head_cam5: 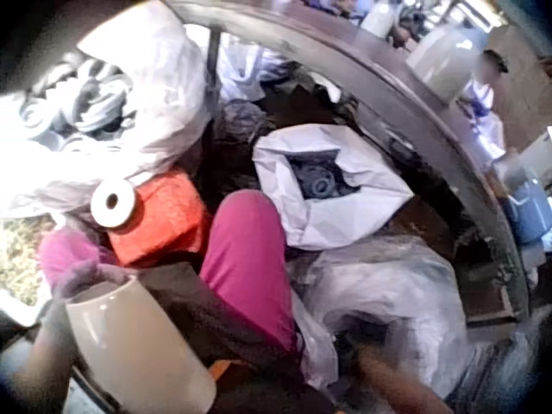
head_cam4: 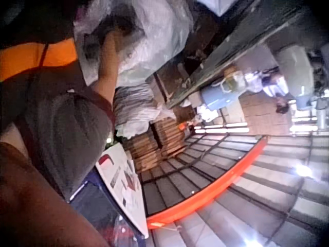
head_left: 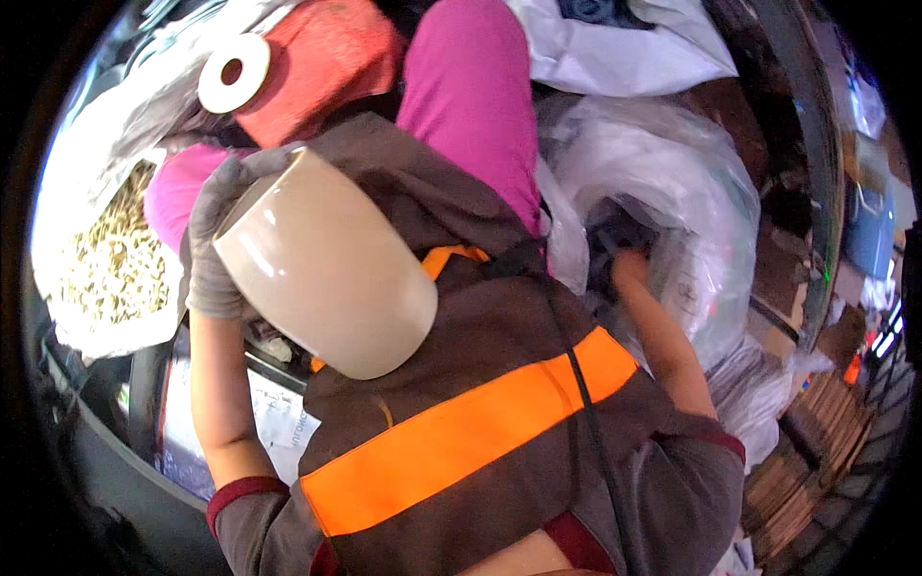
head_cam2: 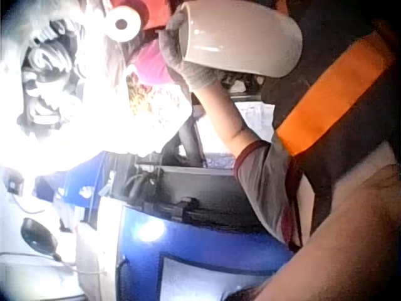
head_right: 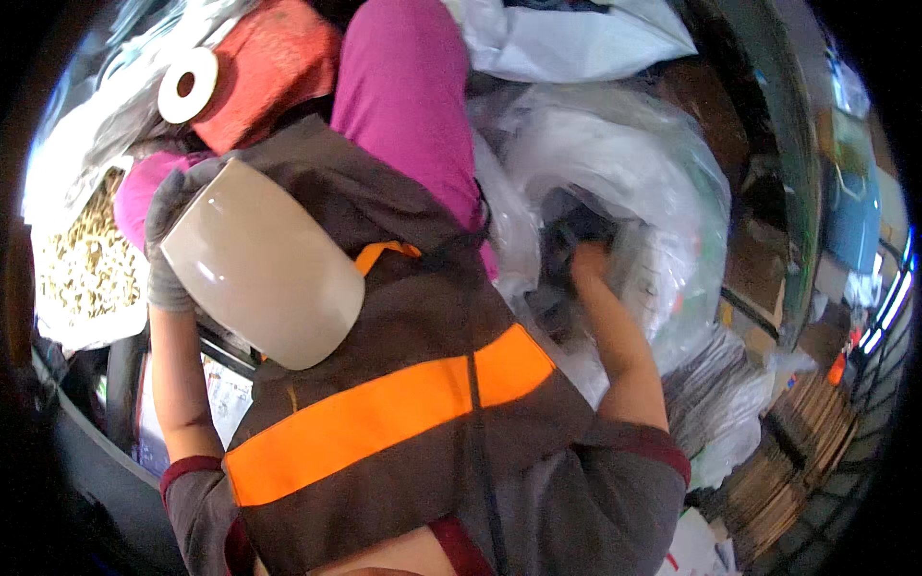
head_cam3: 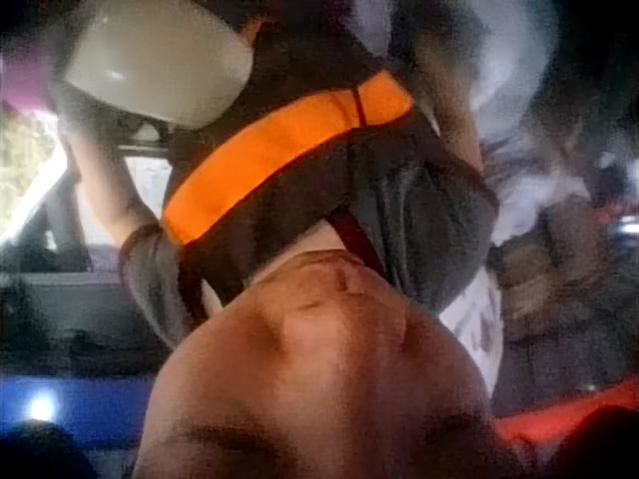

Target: The person sits on the floor and repeatedly assembles plastic pitchers by picking up a beige body and a grey lid, aligning them, and pressing them together. The person then places the assembled pitcher aside and repeats the process with new components from nearby piles.

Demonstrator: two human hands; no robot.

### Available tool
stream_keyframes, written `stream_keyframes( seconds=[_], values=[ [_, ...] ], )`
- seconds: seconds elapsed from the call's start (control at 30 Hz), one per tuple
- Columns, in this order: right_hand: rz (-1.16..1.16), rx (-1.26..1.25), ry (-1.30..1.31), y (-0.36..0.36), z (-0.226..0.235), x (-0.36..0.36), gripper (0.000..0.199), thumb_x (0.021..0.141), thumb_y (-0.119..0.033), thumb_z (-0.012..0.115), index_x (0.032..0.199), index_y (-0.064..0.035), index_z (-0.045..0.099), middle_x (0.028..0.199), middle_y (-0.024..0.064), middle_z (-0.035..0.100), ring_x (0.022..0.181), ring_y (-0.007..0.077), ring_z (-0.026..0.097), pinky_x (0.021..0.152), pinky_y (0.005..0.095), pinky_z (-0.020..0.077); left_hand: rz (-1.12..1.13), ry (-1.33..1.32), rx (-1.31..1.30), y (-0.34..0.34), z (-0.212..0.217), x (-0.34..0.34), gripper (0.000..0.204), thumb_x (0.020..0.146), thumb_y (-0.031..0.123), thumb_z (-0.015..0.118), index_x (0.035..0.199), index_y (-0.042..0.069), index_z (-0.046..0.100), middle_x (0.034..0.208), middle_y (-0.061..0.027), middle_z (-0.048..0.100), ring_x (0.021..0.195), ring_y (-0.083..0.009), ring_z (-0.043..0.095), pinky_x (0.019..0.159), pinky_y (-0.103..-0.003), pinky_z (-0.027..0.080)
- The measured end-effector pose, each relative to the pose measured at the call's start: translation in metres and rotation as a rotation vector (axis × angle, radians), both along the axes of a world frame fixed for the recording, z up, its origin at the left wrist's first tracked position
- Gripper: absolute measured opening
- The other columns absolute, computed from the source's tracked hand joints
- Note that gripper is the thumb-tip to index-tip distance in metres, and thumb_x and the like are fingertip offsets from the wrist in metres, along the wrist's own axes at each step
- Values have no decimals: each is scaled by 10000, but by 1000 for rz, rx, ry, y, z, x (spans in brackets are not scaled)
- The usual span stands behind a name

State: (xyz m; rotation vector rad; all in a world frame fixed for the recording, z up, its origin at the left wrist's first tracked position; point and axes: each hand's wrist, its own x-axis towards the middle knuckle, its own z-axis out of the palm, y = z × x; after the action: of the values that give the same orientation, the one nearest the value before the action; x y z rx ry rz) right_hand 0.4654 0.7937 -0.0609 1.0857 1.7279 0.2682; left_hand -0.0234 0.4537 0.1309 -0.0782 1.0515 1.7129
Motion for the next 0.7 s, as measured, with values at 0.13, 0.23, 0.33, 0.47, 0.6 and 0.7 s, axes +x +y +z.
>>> stream_keyframes(
  seconds=[0.13,0.23,0.33,0.47,0.6,0.7],
  values=[
    [43,-174,439,16,118,-73,367,789,-77,522,1151,-70,584,1015,221,628,964,370,600,841,437,470,57,-50,-101,-2,-11,-6,465,926,382,431,1086,-24,591,1051,-156,645,942,-233,627,867,-347,486],
    [-256,-96,1220,-7,237,-187,224,909,-136,501,1094,-46,591,987,165,661,946,239,635,746,313,512,9,-144,95,16,1,-6,524,902,446,478,1095,-30,582,1058,-178,638,951,-245,628,841,-347,505],
    [302,-326,2210,-61,280,-294,144,932,-103,478,991,-81,607,1140,166,597,1039,236,596,785,301,519,-3,-223,215,14,-7,-12,667,889,540,456,1208,-44,512,1180,-232,565,1094,-305,563,957,-392,442],
    [1017,-963,1830,-109,260,-371,291,849,-49,585,1127,-132,610,1343,226,426,1190,313,494,913,356,464,158,-101,271,6,7,-5,767,824,635,513,1276,17,465,1182,-160,574,1064,-226,576,944,-374,456],
    [510,-1504,1558,-134,241,-391,463,813,-60,610,1265,-104,519,1325,222,445,1135,298,541,929,354,444,305,-59,298,-29,-2,-3,708,786,571,626,1230,32,510,1173,-126,583,1071,-208,568,965,-358,448],
    [-510,-1820,1343,-147,250,-386,635,835,-135,583,1389,-12,296,1299,188,465,1028,223,585,852,301,466,320,-3,316,-43,-7,5,604,855,514,572,1224,41,510,1161,-101,587,1067,-181,565,968,-328,438]
  ],
)
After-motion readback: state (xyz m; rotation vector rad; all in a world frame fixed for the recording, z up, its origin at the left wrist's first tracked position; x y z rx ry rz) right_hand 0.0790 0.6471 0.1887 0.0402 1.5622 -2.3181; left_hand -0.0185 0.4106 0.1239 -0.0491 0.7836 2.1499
